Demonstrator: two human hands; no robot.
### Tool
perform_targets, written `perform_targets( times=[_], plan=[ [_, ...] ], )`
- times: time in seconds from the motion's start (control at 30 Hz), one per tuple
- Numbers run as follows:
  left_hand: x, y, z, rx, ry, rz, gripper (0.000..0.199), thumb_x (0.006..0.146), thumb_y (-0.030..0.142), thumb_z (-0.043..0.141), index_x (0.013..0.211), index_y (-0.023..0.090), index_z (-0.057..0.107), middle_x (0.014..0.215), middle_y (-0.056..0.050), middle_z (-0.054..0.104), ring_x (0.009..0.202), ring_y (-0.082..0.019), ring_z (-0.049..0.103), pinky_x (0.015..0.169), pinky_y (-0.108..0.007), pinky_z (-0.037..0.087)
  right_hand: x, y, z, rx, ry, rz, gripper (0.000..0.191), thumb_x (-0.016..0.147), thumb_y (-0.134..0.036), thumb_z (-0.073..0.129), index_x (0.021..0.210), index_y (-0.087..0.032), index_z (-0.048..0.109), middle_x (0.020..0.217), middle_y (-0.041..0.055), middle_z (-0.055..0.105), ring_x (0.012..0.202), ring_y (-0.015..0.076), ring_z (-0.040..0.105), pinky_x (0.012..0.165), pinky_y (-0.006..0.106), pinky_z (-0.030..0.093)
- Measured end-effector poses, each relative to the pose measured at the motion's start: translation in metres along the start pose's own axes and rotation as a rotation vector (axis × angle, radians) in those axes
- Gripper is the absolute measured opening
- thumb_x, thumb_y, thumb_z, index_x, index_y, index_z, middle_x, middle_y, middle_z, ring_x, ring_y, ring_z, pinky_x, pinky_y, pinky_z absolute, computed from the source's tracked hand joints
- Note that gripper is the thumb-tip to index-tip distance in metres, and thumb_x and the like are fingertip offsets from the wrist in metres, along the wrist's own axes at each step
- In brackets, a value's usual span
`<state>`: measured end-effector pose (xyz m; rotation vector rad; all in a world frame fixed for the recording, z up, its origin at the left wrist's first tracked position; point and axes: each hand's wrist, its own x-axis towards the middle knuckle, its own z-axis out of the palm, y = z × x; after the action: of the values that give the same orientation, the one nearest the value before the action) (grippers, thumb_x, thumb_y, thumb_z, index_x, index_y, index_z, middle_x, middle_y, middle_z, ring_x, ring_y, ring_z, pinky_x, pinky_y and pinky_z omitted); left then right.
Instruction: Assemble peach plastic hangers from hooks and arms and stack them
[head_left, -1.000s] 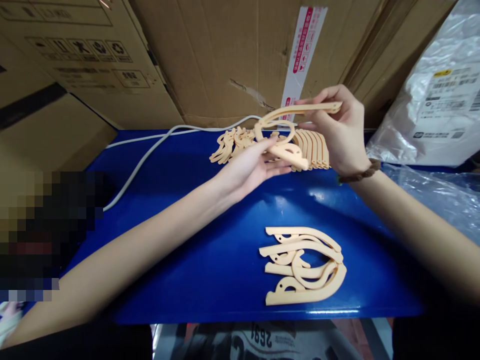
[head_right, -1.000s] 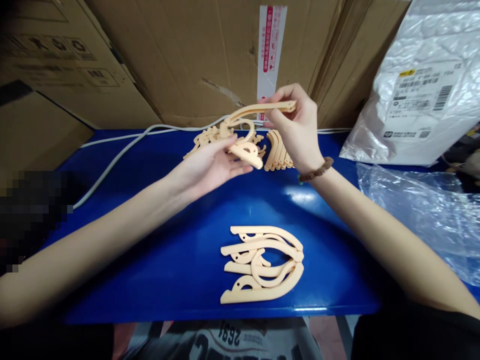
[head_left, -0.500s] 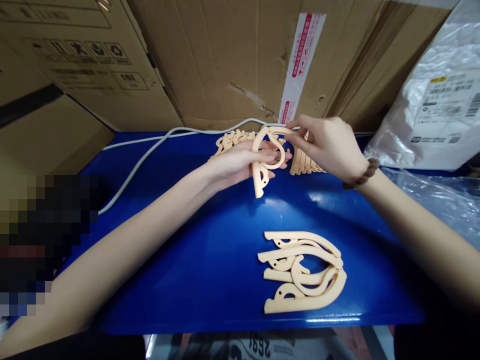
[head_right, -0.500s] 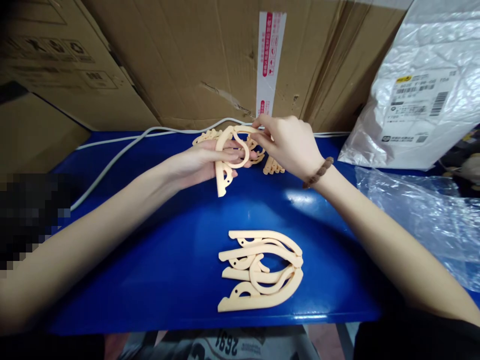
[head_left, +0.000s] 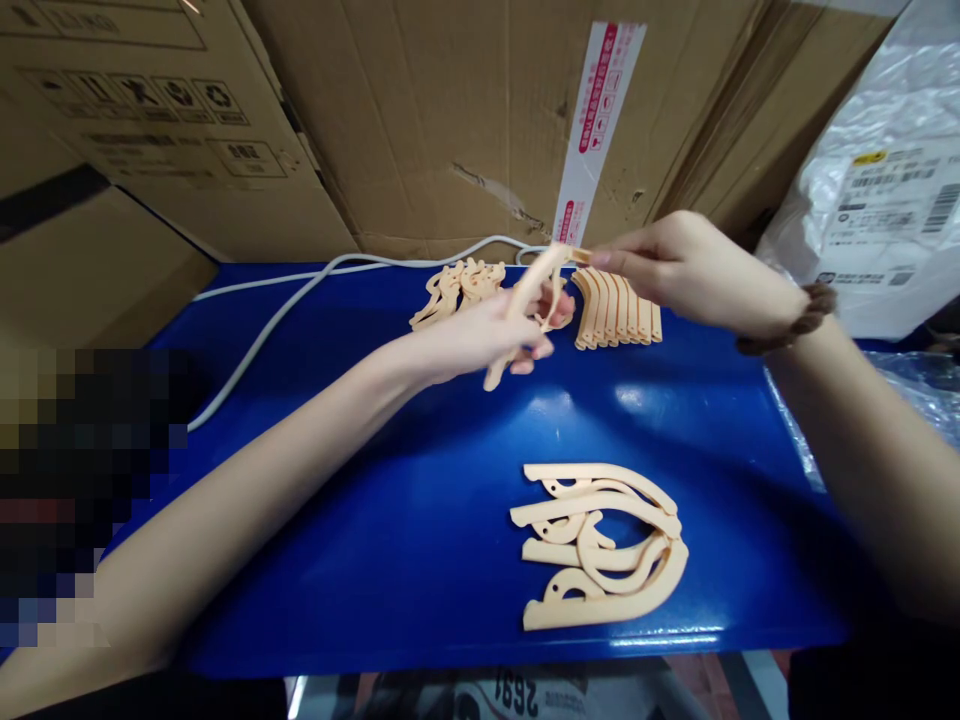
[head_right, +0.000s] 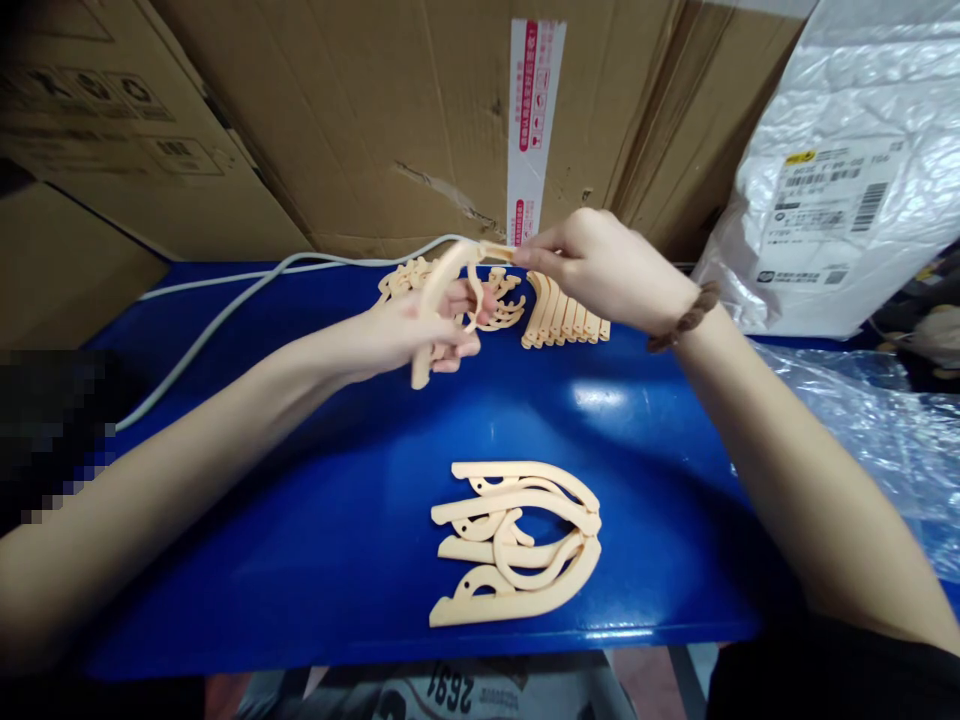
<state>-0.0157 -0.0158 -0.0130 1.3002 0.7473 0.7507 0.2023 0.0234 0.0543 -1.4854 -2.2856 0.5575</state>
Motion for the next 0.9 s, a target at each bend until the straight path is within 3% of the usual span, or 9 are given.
perform_targets(
  times=[0.07, 0.13, 0.23, 0.33, 0.6, 0.7, 0.8, 0.9],
  plan=[
    [0.001, -0.005, 0.002, 0.236, 0.075, 0.022, 0.033, 0.070, 0.002, 0.056, 0.099, 0.019, 0.056, 0.091, -0.002, 0.056, 0.061, -0.007, 0.046, 0.049, -0.019, 0.036, 0.005, 0.010, -0.008, -0.208, -0.044, -0.006, 0.041, 0.094, -0.049, 0.054, 0.072, -0.017, 0.068, 0.057, 0.0009, 0.050, 0.059, 0.0130, 0.042, 0.060, 0.030, 0.031],
    [0.002, -0.009, 0.003, 0.368, 0.110, -0.012, 0.034, 0.071, 0.001, 0.053, 0.101, 0.019, 0.053, 0.089, -0.001, 0.054, 0.059, -0.007, 0.046, 0.047, -0.018, 0.036, 0.011, 0.023, -0.011, -0.318, 0.029, 0.120, 0.043, 0.098, -0.047, 0.044, 0.082, -0.015, 0.068, 0.062, 0.0038, 0.057, 0.058, 0.0128, 0.045, 0.059, 0.031, 0.031],
    [0.005, -0.011, 0.007, 0.370, 0.146, -0.070, 0.031, 0.074, 0.003, 0.050, 0.100, 0.020, 0.048, 0.096, -0.002, 0.054, 0.058, -0.006, 0.048, 0.042, -0.017, 0.034, 0.018, 0.043, -0.008, -0.452, 0.078, 0.293, 0.041, 0.096, -0.045, 0.047, 0.101, -0.011, 0.070, 0.086, 0.0155, 0.070, 0.072, 0.0178, 0.057, 0.062, 0.033, 0.032],
    [0.007, -0.009, 0.010, 0.330, 0.180, -0.083, 0.029, 0.075, 0.003, 0.049, 0.099, 0.020, 0.046, 0.104, -0.004, 0.054, 0.058, -0.005, 0.048, 0.040, -0.015, 0.032, 0.021, 0.059, 0.001, -0.529, 0.101, 0.368, 0.046, 0.094, -0.045, 0.051, 0.108, -0.007, 0.072, 0.108, 0.0269, 0.069, 0.090, 0.0268, 0.062, 0.066, 0.036, 0.033],
    [0.007, -0.010, 0.013, 0.378, 0.172, -0.073, 0.029, 0.076, 0.000, 0.045, 0.099, 0.018, 0.048, 0.100, -0.002, 0.053, 0.057, -0.004, 0.048, 0.041, -0.016, 0.034, 0.023, 0.070, 0.015, -0.587, 0.060, 0.444, 0.043, 0.095, -0.032, 0.047, 0.118, -0.004, 0.070, 0.118, 0.0322, 0.065, 0.104, 0.0338, 0.063, 0.072, 0.039, 0.037],
    [0.007, -0.010, 0.015, 0.379, 0.178, -0.060, 0.030, 0.075, -0.001, 0.044, 0.099, 0.017, 0.048, 0.099, -0.002, 0.054, 0.058, -0.005, 0.047, 0.046, -0.016, 0.036, 0.024, 0.068, 0.014, -0.569, 0.016, 0.449, 0.038, 0.093, -0.031, 0.050, 0.110, -0.006, 0.073, 0.104, 0.0286, 0.070, 0.096, 0.0310, 0.065, 0.071, 0.038, 0.038],
    [0.006, -0.009, 0.016, 0.376, 0.183, -0.052, 0.031, 0.075, -0.002, 0.044, 0.099, 0.017, 0.050, 0.097, -0.002, 0.054, 0.060, -0.005, 0.047, 0.049, -0.017, 0.037, 0.024, 0.067, 0.011, -0.527, -0.049, 0.457, 0.035, 0.094, -0.030, 0.047, 0.086, -0.009, 0.074, 0.070, 0.0194, 0.069, 0.076, 0.0234, 0.063, 0.067, 0.034, 0.039],
    [0.006, -0.008, 0.017, 0.377, 0.190, -0.063, 0.032, 0.074, -0.002, 0.044, 0.099, 0.017, 0.050, 0.095, -0.001, 0.054, 0.061, -0.006, 0.048, 0.049, -0.017, 0.037, 0.024, 0.067, 0.007, -0.475, -0.097, 0.446, 0.039, 0.095, -0.025, 0.044, 0.065, -0.014, 0.067, 0.056, 0.0131, 0.064, 0.060, 0.0168, 0.056, 0.063, 0.031, 0.039]
  ],
)
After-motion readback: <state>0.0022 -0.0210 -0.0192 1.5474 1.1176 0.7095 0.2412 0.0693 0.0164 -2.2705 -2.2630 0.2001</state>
